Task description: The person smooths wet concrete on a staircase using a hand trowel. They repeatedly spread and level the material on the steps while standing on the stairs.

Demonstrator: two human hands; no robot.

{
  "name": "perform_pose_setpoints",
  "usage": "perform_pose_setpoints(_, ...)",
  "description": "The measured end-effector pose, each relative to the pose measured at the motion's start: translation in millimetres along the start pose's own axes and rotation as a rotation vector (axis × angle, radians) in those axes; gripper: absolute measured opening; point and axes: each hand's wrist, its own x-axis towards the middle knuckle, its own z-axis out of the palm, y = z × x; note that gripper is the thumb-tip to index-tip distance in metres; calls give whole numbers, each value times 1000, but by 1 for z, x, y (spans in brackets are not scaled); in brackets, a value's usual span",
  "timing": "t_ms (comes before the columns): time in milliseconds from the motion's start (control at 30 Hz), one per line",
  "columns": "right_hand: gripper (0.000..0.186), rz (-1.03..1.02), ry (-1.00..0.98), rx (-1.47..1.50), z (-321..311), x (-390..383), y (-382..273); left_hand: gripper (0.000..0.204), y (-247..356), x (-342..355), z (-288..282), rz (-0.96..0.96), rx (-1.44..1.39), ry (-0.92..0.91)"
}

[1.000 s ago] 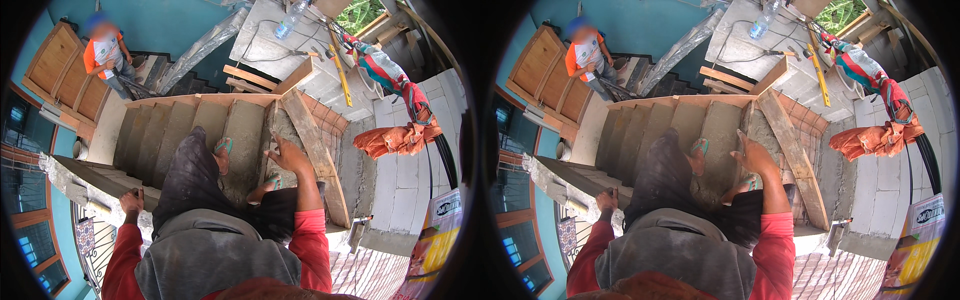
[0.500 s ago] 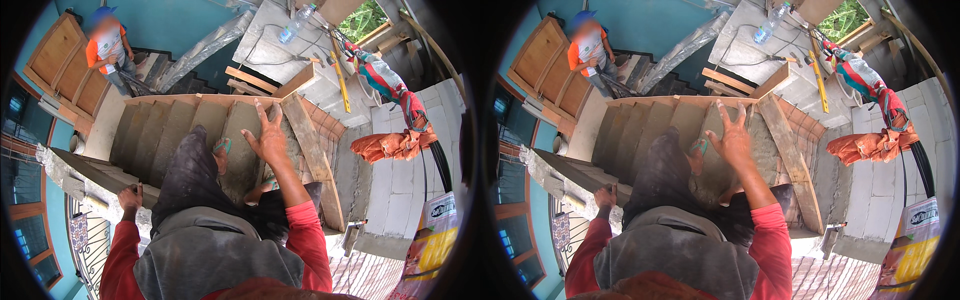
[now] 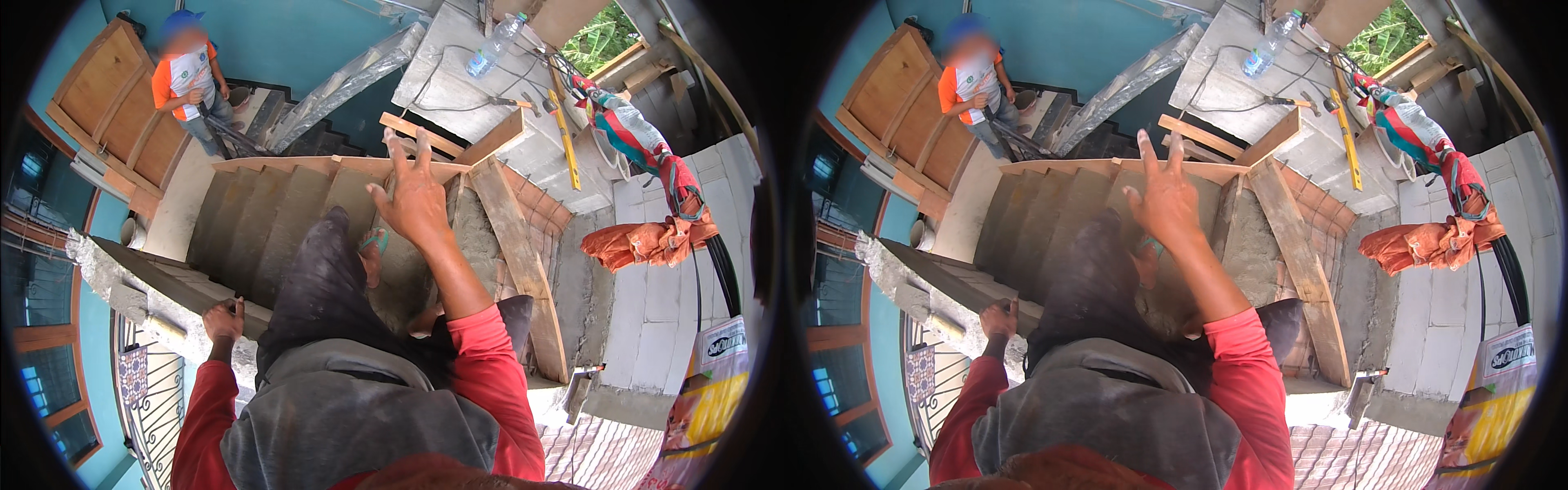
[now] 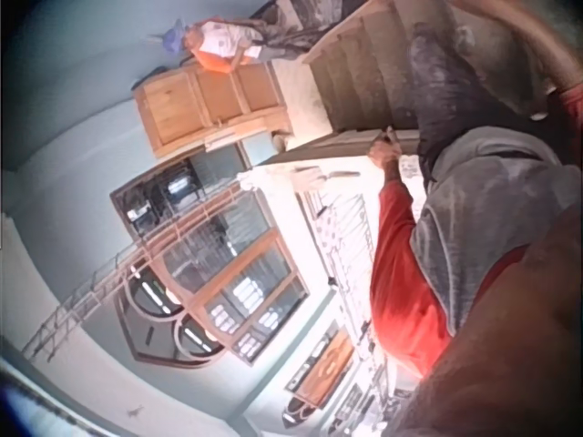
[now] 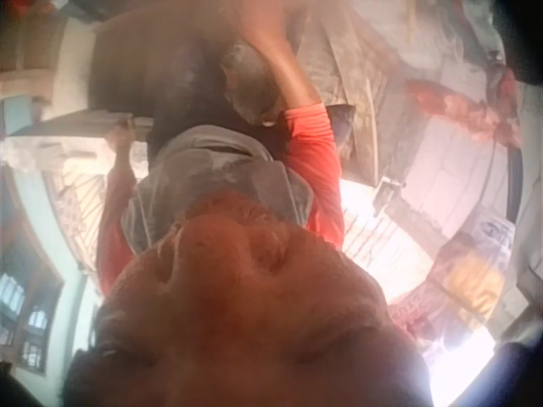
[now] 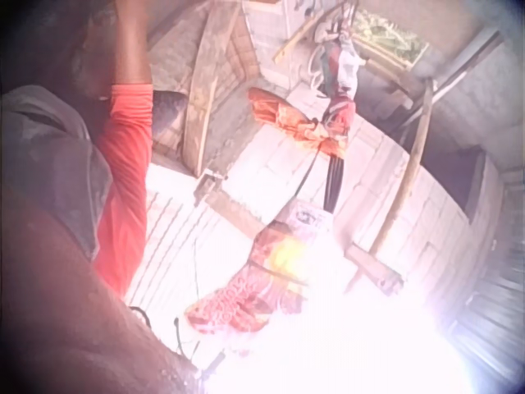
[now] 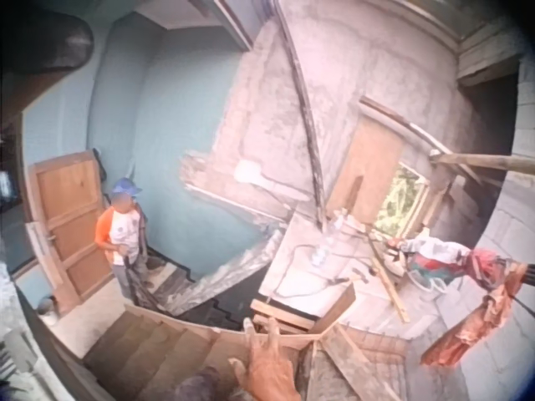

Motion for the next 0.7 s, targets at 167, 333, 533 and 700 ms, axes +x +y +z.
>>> perform_pose_setpoints(167, 62, -125, -285, -3, -6, -39, 52, 53, 6, -3, -5, -4, 77, -4)
perform_pose_setpoints(333, 57, -12, -324, 56, -15, -83, 101, 52, 2, -2, 5, -27, 128, -26)
perform_pose_setpoints(533, 62, 91, -300, 24, 8, -107, 146, 51, 5, 4, 1, -59, 202, -78)
perform_pose_setpoints(700, 64, 40, -521, 48, 22, -114, 157, 52, 14, 4, -2, -101, 271, -94)
